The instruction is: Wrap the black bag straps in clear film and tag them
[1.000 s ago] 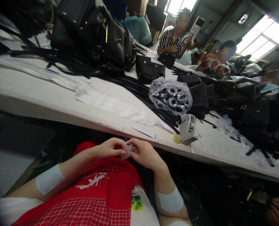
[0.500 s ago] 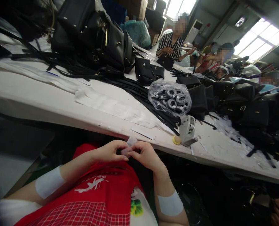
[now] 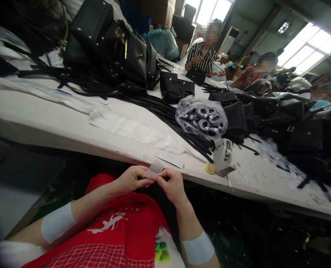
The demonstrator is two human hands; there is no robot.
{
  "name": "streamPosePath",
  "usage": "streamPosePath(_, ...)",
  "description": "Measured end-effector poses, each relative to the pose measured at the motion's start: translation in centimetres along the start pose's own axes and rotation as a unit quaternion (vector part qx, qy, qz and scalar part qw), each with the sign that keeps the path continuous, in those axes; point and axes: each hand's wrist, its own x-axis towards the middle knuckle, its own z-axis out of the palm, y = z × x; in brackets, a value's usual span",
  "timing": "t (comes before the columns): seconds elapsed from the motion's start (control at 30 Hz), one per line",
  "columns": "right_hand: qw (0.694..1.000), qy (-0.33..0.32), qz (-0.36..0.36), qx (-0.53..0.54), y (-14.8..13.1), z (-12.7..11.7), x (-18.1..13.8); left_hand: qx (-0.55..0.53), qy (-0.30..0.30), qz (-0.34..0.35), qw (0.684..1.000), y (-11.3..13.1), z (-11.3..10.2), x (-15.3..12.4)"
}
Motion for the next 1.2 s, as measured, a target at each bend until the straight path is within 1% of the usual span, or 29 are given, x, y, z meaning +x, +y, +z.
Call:
streamPosePath(0.17, 0.998, 0.009, -0.047, -0.030, -0.6, 0.3, -0.3, 0.004, 0.012, 0.020, 1.000, 0.4, 0.2, -0.1)
streamPosePath(0.3, 0.997, 0.012, -0.074, -0.030, -0.7, 0.5, -0.1, 0.009, -0.008, 0.042, 0.999, 0.3, 0.2, -0.2)
streamPosePath(0.37, 0.996, 0.002, -0.084, -0.023, -0.6, 0.5, 0.1, 0.017, -0.011, 0.049, 0.999, 0.3, 0.1, -0.2)
streamPosePath(0.47, 0.995, -0.030, -0.092, -0.034, -0.6, 0.5, 0.2, 0.035, -0.017, 0.049, 0.998, 0.4, 0.0, -0.3)
streamPosePath(0.53, 0.994, -0.036, -0.094, -0.041, -0.6, 0.6, 0.2, 0.048, -0.025, 0.045, 0.998, 0.3, 0.0, -0.2)
streamPosePath(0.63, 0.993, -0.002, -0.108, -0.040, -0.8, 1.1, 0.3, 0.050, -0.026, 0.053, 0.997, 0.0, 0.1, -0.2)
streamPosePath(0.73, 0.990, 0.038, -0.127, -0.051, -1.0, 1.8, 0.3, 0.035, -0.015, 0.081, 0.996, -0.2, 0.2, -0.3)
streamPosePath(0.8, 0.987, 0.048, -0.138, -0.059, -1.1, 2.0, 0.2, 0.028, -0.005, 0.089, 0.996, -0.1, 0.1, -0.4)
streamPosePath(0.9, 0.985, 0.048, -0.154, -0.061, -1.1, 1.5, 0.2, 0.023, -0.003, 0.076, 0.997, 0.2, -0.4, -0.5)
streamPosePath(0.97, 0.986, 0.069, -0.142, -0.055, -0.8, 0.9, 0.3, 0.018, 0.000, 0.061, 0.998, 0.5, -0.8, -0.6)
streamPosePath(1.0, 0.988, 0.080, -0.125, -0.048, -0.6, 0.7, 0.5, 0.015, 0.005, 0.056, 0.998, 0.7, -1.0, -0.6)
streamPosePath(1.03, 0.991, 0.077, -0.102, -0.034, -0.4, 0.5, 0.6, 0.012, 0.012, 0.053, 0.998, 0.8, -1.1, -0.6)
streamPosePath(1.1, 0.999, 0.020, -0.045, 0.017, 0.0, 0.4, 1.0, 0.008, 0.019, 0.050, 0.999, 1.1, -1.4, -0.6)
streamPosePath(1.17, 0.996, -0.041, 0.009, 0.083, 0.3, 0.7, 1.2, 0.002, 0.012, 0.047, 0.999, 1.4, -1.4, -0.6)
streamPosePath(1.2, 0.992, -0.051, 0.031, 0.112, 0.4, 1.0, 1.3, -0.002, 0.006, 0.044, 0.999, 1.5, -1.4, -0.6)
